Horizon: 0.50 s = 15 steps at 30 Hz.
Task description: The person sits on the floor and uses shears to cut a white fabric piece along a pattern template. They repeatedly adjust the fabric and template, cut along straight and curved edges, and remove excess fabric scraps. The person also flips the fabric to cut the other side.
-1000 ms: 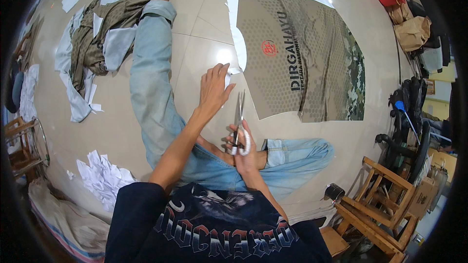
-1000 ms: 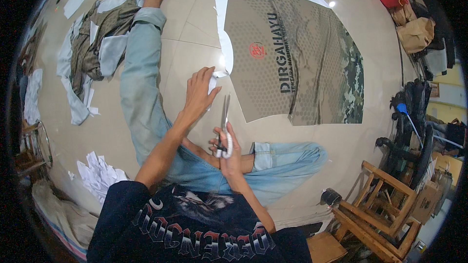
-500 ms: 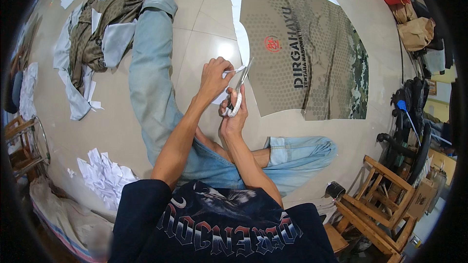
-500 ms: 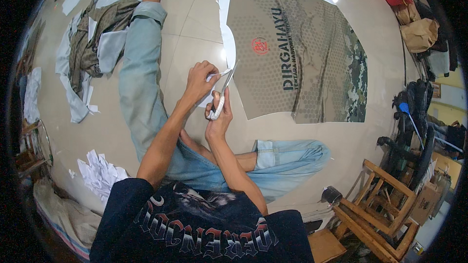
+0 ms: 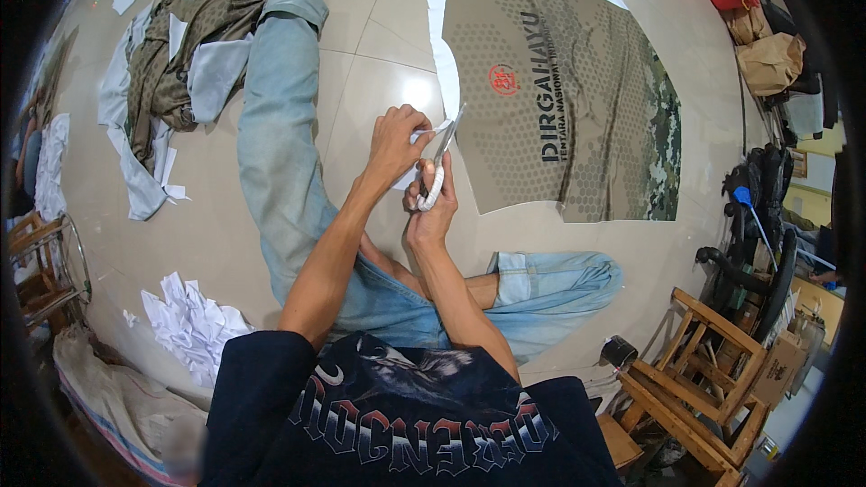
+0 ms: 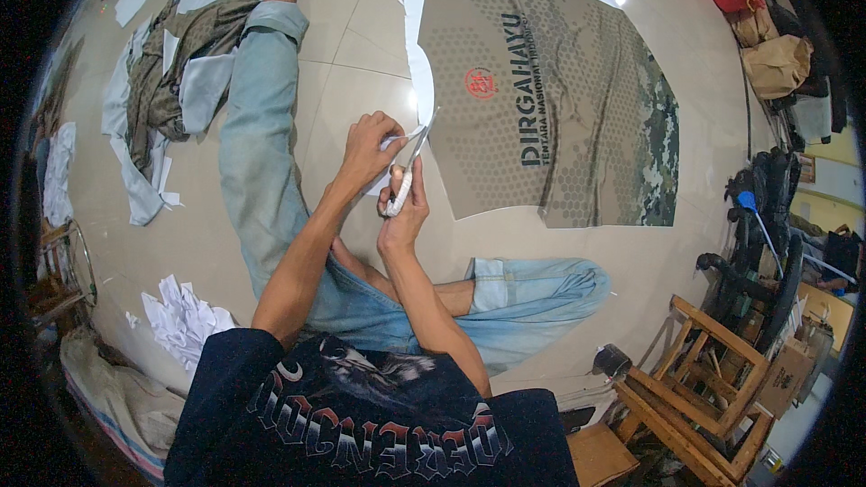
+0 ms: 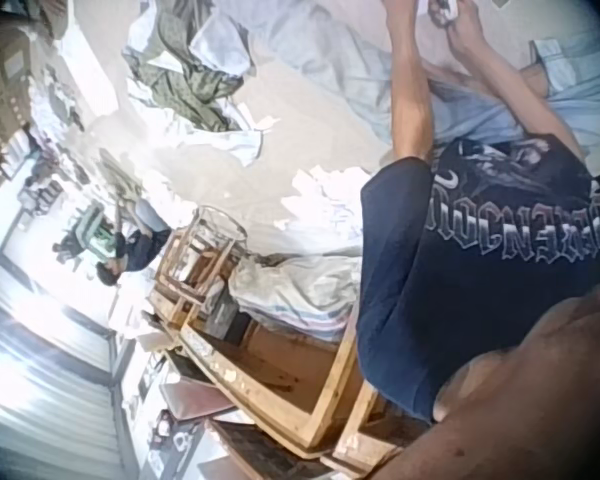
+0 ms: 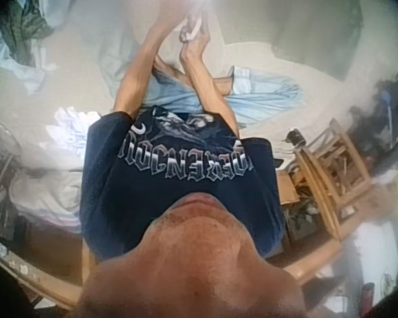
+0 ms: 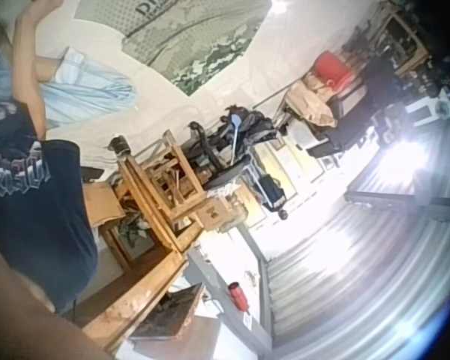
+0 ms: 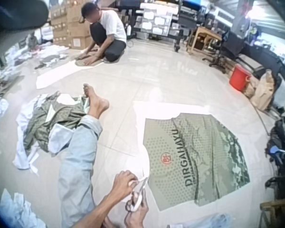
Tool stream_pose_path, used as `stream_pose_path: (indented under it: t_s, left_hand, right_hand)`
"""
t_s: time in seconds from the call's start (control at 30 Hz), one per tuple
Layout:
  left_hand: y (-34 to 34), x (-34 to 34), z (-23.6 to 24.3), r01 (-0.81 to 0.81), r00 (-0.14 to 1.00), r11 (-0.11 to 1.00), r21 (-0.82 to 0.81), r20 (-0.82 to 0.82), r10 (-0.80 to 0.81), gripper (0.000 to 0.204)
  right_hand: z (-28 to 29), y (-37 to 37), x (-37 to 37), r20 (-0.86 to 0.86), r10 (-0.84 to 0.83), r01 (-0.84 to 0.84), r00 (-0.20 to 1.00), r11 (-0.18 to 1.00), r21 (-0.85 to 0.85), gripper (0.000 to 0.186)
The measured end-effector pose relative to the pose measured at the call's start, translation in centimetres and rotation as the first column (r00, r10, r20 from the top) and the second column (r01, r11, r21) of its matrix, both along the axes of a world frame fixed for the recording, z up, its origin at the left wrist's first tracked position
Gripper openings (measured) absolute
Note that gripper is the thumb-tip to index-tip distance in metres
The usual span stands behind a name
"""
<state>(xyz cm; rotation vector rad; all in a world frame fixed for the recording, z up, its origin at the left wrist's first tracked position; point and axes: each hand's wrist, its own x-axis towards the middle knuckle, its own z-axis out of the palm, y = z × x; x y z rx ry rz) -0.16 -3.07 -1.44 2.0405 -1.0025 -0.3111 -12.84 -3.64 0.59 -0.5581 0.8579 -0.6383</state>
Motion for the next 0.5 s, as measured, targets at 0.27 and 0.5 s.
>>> stream_pose_path:
  t_s: [0.27, 0.5]
  left_hand:
    - [0.3, -0.2, -0.2, 0.004, 1.0, 1.0, -0.017, 0.017, -0.003, 0.009]
    - [0.3, -0.1, -0.3, 0.021, 1.0, 1.0, -0.014, 0.017, -0.02, 0.009]
  right_hand:
    - [0.3, -2.3, -2.3, -0.097, 0.114, -0.115, 0.989, 0.993, 0.0, 0.06]
    - [1.0, -5.5, -4.2, -0.161, 0.256, -0.259, 0.953, 0.966, -0.002, 0.057]
